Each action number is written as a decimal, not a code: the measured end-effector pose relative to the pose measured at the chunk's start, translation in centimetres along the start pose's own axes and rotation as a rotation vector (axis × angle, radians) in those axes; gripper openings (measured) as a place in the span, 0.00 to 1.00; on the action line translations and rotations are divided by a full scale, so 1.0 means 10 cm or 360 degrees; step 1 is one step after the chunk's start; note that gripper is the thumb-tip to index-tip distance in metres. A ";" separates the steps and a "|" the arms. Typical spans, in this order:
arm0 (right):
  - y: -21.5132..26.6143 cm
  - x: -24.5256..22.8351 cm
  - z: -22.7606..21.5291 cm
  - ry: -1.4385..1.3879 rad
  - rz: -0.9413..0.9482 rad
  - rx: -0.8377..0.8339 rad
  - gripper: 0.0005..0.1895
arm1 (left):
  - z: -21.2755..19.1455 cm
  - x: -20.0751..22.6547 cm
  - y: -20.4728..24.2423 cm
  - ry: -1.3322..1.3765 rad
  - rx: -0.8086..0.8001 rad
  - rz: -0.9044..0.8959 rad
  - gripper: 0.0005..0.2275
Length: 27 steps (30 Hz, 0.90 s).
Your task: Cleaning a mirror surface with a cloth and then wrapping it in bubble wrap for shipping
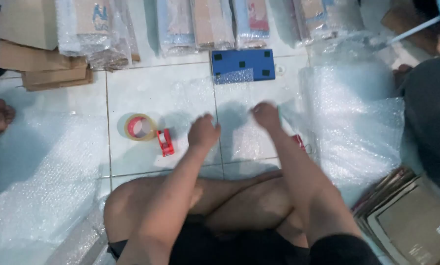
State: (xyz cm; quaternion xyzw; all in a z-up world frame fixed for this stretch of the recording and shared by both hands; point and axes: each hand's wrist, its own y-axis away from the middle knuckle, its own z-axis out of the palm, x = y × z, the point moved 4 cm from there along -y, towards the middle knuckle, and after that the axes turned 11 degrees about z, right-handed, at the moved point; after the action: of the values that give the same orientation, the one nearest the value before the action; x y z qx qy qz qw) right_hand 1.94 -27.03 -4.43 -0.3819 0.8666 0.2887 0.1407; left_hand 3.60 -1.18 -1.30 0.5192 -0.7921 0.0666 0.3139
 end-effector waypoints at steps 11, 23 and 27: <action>-1.25 0.00 -0.47 -0.0240 0.0257 0.0379 0.33 | -0.31 -0.13 -1.93 -0.0095 0.0397 -0.0084 0.17; -1.59 -0.09 -0.30 -0.0270 0.0244 0.0488 0.21 | -0.15 0.13 -2.19 -0.0226 0.0140 -0.0256 0.17; -1.46 -0.18 -0.37 -0.0307 0.0300 0.0517 0.21 | -0.21 0.25 -2.10 -0.0156 0.0080 -0.0262 0.15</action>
State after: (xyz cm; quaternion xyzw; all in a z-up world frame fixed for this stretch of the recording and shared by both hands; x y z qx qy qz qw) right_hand 13.92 -36.19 -6.38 -0.2421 0.9162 0.1923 0.2550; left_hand 22.04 -11.69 -2.84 0.5928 -0.7593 0.0351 0.2661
